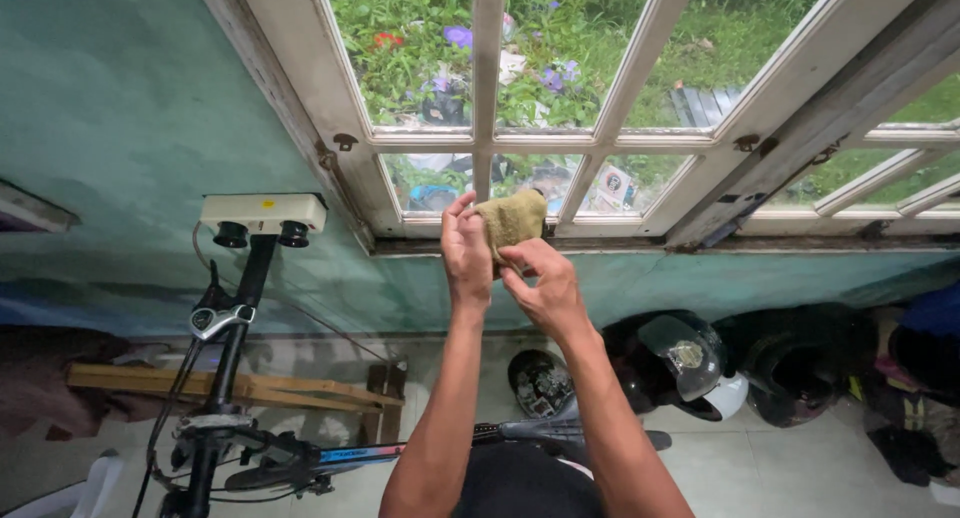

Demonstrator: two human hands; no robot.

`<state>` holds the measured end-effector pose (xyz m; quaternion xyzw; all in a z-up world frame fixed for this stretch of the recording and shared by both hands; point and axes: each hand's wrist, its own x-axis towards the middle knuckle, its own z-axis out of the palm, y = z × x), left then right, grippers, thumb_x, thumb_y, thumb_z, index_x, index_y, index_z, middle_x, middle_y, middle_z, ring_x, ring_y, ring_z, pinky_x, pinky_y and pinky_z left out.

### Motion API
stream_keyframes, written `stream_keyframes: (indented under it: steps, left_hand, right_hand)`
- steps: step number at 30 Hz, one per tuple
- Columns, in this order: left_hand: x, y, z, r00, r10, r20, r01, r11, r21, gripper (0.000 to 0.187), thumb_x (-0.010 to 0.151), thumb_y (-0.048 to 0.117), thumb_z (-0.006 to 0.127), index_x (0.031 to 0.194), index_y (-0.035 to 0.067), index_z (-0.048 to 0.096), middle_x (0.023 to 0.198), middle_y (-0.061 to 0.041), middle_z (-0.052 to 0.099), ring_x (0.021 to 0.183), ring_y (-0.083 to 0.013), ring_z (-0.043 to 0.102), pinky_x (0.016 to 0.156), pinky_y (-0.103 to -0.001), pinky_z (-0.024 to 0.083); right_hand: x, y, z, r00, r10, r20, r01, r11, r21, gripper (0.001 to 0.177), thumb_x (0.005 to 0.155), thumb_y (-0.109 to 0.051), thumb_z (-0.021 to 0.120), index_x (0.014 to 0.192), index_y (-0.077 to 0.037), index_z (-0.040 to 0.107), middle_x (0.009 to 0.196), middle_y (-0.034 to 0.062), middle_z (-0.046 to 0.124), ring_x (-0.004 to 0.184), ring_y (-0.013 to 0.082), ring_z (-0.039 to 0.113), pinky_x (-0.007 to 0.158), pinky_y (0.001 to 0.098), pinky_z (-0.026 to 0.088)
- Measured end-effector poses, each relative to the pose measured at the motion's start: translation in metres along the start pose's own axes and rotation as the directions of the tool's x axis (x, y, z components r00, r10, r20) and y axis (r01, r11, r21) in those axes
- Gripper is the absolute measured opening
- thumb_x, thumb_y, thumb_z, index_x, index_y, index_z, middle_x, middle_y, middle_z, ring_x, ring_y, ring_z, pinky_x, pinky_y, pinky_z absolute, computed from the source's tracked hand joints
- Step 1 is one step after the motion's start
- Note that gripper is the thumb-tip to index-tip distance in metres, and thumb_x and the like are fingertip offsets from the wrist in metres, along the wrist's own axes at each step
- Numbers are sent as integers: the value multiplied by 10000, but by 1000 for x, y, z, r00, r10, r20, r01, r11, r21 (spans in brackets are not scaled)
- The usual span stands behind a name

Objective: The person wipes a window pane with a cloth, then sprays a cleaning solution onto the glass and continues wiping. The person repeats this process on the same window area throughout the clip.

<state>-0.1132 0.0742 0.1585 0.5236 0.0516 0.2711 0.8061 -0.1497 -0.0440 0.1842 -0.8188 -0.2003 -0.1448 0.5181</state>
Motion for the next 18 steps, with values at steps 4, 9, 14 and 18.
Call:
stream_keyframes:
  steps: [4, 9, 14, 18]
  left_hand:
    - [-1, -8, -11, 990, 58, 132, -70, 993, 93, 540, 882, 0, 678, 1403, 68, 554, 1113, -104, 709, 965, -159, 699, 860, -332, 592]
    - [4, -1, -21, 989, 13, 149, -21, 999, 48, 432, 893, -29, 580, 1318, 37, 629, 1021, -76, 687, 925, -140, 683, 834, -286, 586]
    - [7, -23, -19, 963, -99, 252, 78, 993, 92, 441, 853, -14, 611, 1274, 92, 693, 1009, -48, 706, 911, -109, 670, 832, -276, 583]
    - [23, 13, -3, 978, -36, 207, -56, 905, 421, 313, 819, 78, 723, 1087, 217, 803, 1067, 5, 761, 958, -152, 725, 814, -289, 587]
  right_hand:
    - [-6, 7, 1, 990, 109, 86, -110, 994, 9, 240, 857, -232, 834, 1094, -239, 801, 996, -19, 744, 882, 164, 743, 780, 321, 616]
    - [-3, 2, -20, 872, 490, -24, -427, 782, 455, 900, 952, -133, 704, 1639, -137, 123, 917, 197, 698, 620, 230, 706, 592, 309, 638]
    - [-1, 39, -21, 784, 616, 74, -555, 643, 527, 569, 938, -165, 709, 1432, -118, 430, 931, 182, 725, 671, 259, 752, 584, 345, 657]
    - [17, 58, -15, 726, 676, -123, -500, 643, 581, 277, 914, -178, 754, 1161, -95, 661, 941, 131, 718, 725, 267, 766, 605, 371, 681]
